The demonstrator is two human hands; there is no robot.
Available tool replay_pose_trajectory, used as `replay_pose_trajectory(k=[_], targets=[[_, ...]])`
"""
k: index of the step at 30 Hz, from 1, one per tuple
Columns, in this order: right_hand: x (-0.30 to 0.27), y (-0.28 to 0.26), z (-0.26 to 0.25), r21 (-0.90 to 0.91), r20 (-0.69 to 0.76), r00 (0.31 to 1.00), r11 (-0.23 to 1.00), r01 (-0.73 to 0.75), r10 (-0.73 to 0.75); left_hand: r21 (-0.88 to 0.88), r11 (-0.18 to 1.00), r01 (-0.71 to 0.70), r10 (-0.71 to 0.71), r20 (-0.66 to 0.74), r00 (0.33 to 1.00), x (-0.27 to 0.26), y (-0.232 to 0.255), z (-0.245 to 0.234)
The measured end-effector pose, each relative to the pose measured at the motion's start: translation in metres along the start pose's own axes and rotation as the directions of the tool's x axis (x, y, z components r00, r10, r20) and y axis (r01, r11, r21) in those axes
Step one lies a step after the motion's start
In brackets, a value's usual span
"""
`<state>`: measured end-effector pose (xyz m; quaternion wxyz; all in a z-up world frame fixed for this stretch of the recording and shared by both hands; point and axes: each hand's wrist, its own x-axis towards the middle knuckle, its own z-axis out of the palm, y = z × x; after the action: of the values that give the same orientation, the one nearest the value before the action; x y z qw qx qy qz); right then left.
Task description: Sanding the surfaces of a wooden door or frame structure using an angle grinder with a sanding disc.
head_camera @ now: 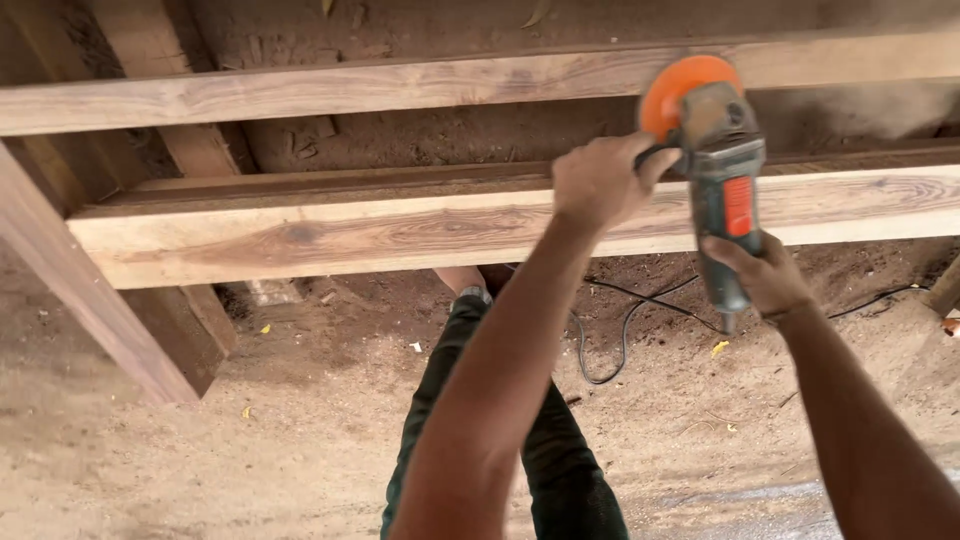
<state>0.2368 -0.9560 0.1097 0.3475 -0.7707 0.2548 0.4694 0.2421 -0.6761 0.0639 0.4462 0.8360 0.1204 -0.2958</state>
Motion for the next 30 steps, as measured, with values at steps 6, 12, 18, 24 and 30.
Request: replay_pose_trajectory(k=[6,12,18,24,30], targets=[[-0.011,-0.096,0.156,-0.261,0.164,0.973,0.944,0.202,-0.163,-0.158,0.987,0.033,-0.093,-0.385,0.918,-0.091,-0.125,-0.086],[-0.03,-0.153,0.268,-0.47,0.31,0.922,0.806,0.359,-0.231,-0.264,0.958,0.115,-0.25,-0.565,0.786,-0.173,-0.224,-0.134],[-0.045,-0.146,0.243,-0.466,0.257,0.863,0.727,0.504,-0.434,-0.398,0.902,0.167,-0.352,-0.455,0.818,-0.166,-0.206,-0.113],[-0.035,-0.113,0.152,-0.65,0.056,0.971,0.73,0.213,-0.234,-0.475,0.868,0.144,-0.344,-0.367,0.864,-0.132,-0.131,-0.081],[-0.034,-0.101,0.087,-0.642,0.038,0.944,0.716,0.274,-0.327,-0.484,0.868,0.11,-0.343,-0.425,0.837,-0.118,-0.069,-0.054]])
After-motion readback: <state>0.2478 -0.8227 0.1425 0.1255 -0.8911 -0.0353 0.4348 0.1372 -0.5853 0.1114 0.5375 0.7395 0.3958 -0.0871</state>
